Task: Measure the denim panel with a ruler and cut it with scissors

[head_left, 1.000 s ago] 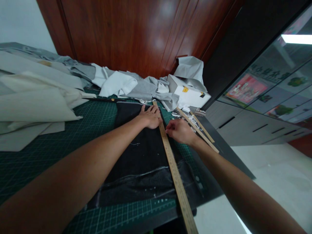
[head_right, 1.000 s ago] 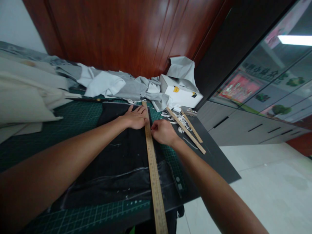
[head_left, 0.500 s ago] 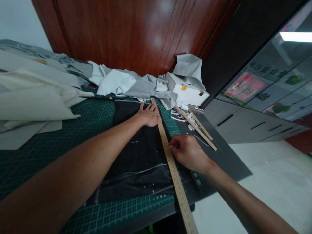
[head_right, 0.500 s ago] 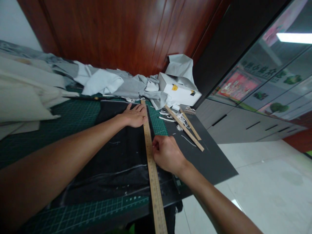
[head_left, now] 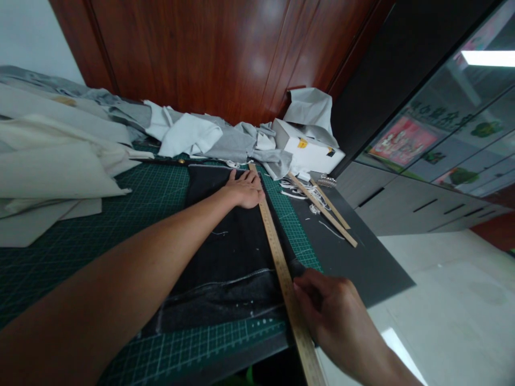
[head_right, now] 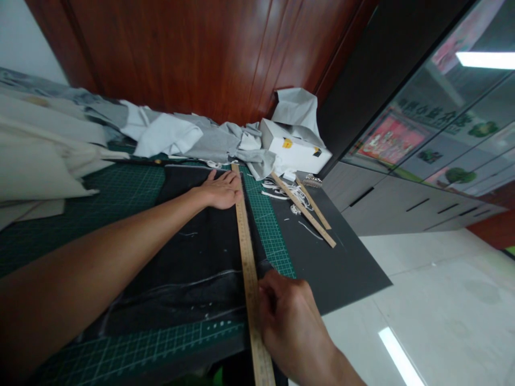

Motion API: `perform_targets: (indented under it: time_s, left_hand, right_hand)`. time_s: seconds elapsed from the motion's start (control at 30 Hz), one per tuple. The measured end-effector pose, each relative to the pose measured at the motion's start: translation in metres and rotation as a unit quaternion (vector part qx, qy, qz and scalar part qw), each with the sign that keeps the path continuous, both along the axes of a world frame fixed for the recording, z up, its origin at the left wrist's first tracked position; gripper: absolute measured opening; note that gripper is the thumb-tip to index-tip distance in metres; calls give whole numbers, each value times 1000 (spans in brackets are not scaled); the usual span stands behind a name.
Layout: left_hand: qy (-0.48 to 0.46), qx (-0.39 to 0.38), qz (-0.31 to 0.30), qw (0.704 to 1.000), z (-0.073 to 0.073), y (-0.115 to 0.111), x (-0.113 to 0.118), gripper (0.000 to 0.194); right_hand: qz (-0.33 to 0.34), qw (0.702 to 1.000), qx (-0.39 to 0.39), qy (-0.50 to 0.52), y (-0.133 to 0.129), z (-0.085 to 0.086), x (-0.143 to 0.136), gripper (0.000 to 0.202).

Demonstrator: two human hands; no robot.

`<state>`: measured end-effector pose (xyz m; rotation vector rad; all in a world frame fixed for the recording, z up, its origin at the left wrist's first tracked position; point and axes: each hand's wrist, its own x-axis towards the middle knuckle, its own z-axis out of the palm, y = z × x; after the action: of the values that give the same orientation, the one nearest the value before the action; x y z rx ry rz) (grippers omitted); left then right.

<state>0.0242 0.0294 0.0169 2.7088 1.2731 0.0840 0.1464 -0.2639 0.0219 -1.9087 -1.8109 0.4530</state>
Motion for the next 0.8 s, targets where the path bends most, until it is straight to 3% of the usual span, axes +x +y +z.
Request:
perform_targets:
  time_s: [0.53,0.7,0.8]
  left_hand:
    - [1,-3,-7,1000,1,1,0,73]
    - [-17,6,-16,1000,-2,2,0,71]
    - [-34,19,-21,999,-5,3,-1,70]
  right_hand:
    - [-52,996,-49,45,-60,-21,-1,30]
    - [-103,987,-38,114,-49,-9,19,20]
    - [-123,980,-2,159,-33,2,34,28]
